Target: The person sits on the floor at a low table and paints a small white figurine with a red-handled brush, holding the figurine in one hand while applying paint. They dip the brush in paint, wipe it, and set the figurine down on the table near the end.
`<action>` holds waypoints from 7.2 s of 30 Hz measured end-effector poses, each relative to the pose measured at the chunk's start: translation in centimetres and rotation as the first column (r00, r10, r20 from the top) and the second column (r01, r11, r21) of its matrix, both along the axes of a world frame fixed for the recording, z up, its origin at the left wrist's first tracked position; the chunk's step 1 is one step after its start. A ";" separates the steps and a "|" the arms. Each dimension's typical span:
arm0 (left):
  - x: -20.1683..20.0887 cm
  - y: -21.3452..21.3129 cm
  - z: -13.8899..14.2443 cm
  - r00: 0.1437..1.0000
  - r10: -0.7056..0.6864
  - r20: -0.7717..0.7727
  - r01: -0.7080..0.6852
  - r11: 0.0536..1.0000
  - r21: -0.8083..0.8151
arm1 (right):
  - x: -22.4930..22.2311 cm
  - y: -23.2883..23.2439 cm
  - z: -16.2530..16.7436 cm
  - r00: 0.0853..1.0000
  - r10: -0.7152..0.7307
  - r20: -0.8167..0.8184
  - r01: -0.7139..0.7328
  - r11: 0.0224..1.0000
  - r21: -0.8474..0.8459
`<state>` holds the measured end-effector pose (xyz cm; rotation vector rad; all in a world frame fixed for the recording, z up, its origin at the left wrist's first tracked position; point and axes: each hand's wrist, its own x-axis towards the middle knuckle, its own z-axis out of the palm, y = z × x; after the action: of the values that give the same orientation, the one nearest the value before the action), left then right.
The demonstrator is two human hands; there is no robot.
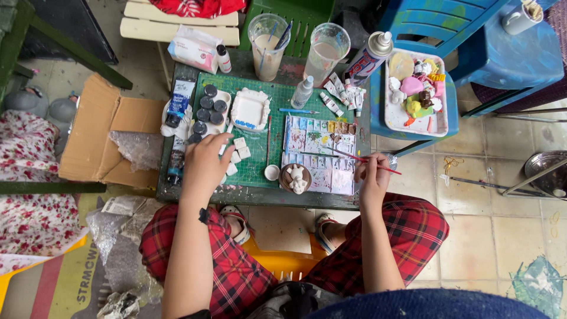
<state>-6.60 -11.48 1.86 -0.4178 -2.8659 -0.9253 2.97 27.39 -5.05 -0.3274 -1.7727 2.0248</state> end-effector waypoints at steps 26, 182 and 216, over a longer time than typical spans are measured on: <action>-1.2 -1.2 1.0 0.994 0.081 0.075 -0.082 0.996 0.018 | -30.2 -13.6 12.0 0.989 0.056 0.137 -0.148 0.431 0.890; -8.7 -9.6 1.7 0.905 0.406 0.125 -0.413 0.910 0.036 | -23.2 -36.8 8.4 0.987 0.111 0.113 -0.156 0.547 0.822; 4.8 4.6 -5.6 0.973 0.057 0.222 -0.086 0.988 0.127 | -5.0 -2.2 3.5 0.951 0.261 0.165 -0.263 0.965 -0.012</action>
<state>-1.76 -6.89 -3.71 -0.2095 -2.9609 -1.2142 -2.03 25.20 -1.59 -0.2763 -2.0196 2.2259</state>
